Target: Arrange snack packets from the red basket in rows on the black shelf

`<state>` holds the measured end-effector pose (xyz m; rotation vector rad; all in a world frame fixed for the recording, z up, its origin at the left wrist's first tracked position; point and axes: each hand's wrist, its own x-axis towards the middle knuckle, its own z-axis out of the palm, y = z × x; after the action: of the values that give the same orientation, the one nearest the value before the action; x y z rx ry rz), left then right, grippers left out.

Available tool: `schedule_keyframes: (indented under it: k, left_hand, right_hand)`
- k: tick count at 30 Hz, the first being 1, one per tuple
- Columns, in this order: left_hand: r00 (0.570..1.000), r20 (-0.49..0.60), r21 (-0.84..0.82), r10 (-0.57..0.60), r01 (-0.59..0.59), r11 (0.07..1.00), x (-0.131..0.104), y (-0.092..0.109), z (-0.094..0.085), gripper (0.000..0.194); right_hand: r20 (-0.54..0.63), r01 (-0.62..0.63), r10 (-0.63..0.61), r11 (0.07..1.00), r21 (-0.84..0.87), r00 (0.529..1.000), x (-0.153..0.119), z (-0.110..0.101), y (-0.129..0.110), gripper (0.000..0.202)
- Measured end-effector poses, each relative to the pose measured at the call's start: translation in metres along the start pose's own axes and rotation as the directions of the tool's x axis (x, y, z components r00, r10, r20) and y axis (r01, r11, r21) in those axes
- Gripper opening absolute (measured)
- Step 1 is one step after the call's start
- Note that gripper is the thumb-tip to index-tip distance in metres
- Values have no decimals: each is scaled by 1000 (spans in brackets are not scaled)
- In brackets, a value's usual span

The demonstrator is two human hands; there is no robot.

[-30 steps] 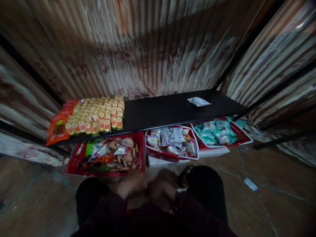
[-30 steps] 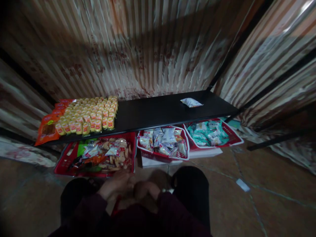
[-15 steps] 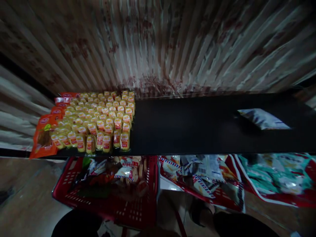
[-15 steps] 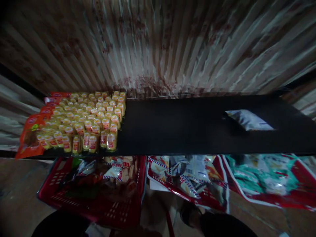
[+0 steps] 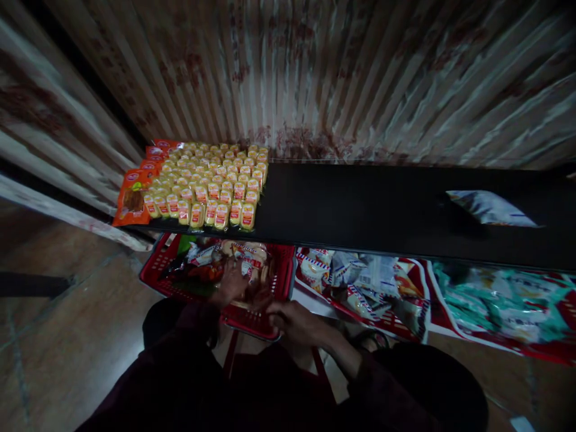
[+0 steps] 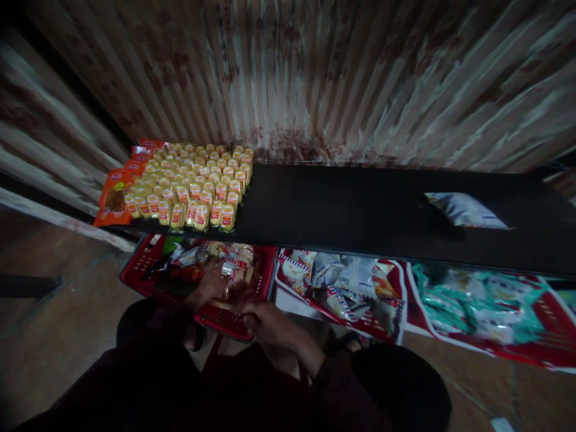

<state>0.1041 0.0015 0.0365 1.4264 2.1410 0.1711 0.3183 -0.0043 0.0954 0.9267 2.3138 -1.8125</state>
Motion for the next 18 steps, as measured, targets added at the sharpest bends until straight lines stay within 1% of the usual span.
schedule_keyframes:
  k: [2, 3, 4, 6, 7, 9, 10, 11, 13, 15, 17, 18]
  left_hand:
    - [995, 2, -20, -100, 100, 995, 11, -20, 3, 57]
    - [991, 18, -34, -129, 130, 991, 16, -28, 5, 59]
    - [988, 24, -46, -151, 152, 987, 20, -34, 7, 59]
    - [983, 55, -53, -175, 177, 983, 25, -42, 8, 54]
    - [981, 84, -58, -173, 178, 982, 28, -43, 9, 51]
    - [974, 165, -82, -158, 173, 982, 31, -43, 8, 42]
    - [967, 203, -96, -155, 178, 979, 33, -41, 8, 39]
    - [962, 226, -110, -154, 182, 977, 34, -38, 8, 37]
    - [963, 240, -145, -123, 161, 976, 37, -32, 7, 37]
    - [964, 253, -159, -85, 128, 979, 39, -24, 6, 40]
    - [953, 284, -82, -108, 136, 987, 41, -16, 2, 45]
    - [956, 277, -30, -101, 114, 993, 41, -12, -1, 46]
  right_hand:
    - [-194, -17, 16, 1000, -2, 981, 30, -1, 4, 28]
    - [-256, -33, 35, 999, 13, 966, 48, 0, 7, 30]
    - [-282, -35, 41, 999, 25, 958, 66, 0, 9, 32]
    - [-329, -113, 120, 993, 39, 937, 103, 2, 14, 37]
    - [-369, -170, 173, 985, 41, 913, 120, 2, 16, 40]
    - [-455, -233, 225, 972, 38, 862, 148, 1, 19, 45]
    - [-474, -262, 256, 963, 56, 843, 159, -1, 21, 46]
    - [-455, -289, 303, 952, 102, 837, 167, -1, 24, 47]
    - [-410, -328, 369, 929, 169, 834, 176, -1, 32, 50]
    - [-376, -369, 403, 915, 163, 834, 179, 3, 43, 54]
    - [-379, -384, 405, 914, 133, 832, 178, 11, 53, 59]
    - [-398, -371, 391, 919, 130, 830, 178, 14, 56, 59]
